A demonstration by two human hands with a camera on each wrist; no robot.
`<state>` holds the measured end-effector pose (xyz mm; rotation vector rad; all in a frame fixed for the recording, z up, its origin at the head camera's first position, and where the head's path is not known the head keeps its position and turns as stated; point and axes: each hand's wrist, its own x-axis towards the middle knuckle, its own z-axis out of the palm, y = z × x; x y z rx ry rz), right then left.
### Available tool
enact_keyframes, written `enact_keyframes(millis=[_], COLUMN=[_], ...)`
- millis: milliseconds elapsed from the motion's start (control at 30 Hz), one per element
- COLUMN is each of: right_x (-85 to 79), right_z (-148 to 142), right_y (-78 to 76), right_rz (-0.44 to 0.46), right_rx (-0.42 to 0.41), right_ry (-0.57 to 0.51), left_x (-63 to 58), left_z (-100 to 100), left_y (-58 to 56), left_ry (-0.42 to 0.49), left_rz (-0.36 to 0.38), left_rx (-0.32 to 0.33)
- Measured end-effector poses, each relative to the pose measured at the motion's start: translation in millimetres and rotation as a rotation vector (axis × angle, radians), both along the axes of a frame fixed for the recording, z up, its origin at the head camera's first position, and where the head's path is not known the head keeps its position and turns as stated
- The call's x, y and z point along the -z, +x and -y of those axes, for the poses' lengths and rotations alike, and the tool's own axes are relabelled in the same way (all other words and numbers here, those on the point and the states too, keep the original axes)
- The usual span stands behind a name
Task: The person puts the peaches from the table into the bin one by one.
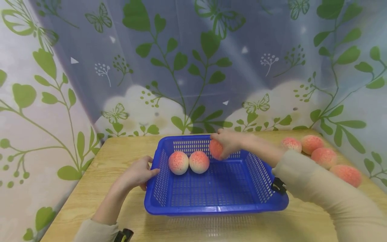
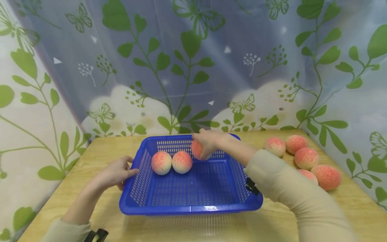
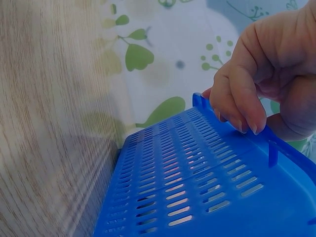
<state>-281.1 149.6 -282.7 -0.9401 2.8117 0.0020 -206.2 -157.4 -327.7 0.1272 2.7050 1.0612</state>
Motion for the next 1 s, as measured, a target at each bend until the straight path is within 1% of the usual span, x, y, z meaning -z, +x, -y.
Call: enact_keyframes(millis=[167,333,500,700,1000], right_x=[5.6,11.1,15.6,20.7,29.7], right_z=[5.2,10.1,15.2,16.9,16.8], right_y=[-2.5,-5.8,-6.6,-5.5,-3.6], right_rz=[0.029,0.026,0.037,0.046,0.059], right_rx=[0.014,0.005,-0.008,0.03,0.04], right_ry=[0.059,0.103,0.111,0.113,0.129], left_x=[0.5,0.2,0.4,1.4,0.4], left_z=[0.0,0.0,0.0,0.3,-0.1], left_y=[0.6,1.3,0.9,0.4,0.9], left_ry=[-0.004,0.0,0.006,0.006,0.009], left_rz=[-0.007,-0.013,-0.018,-0.02,-0.016], left_rx=[0.002,0.005,0.008,0.012,0.013])
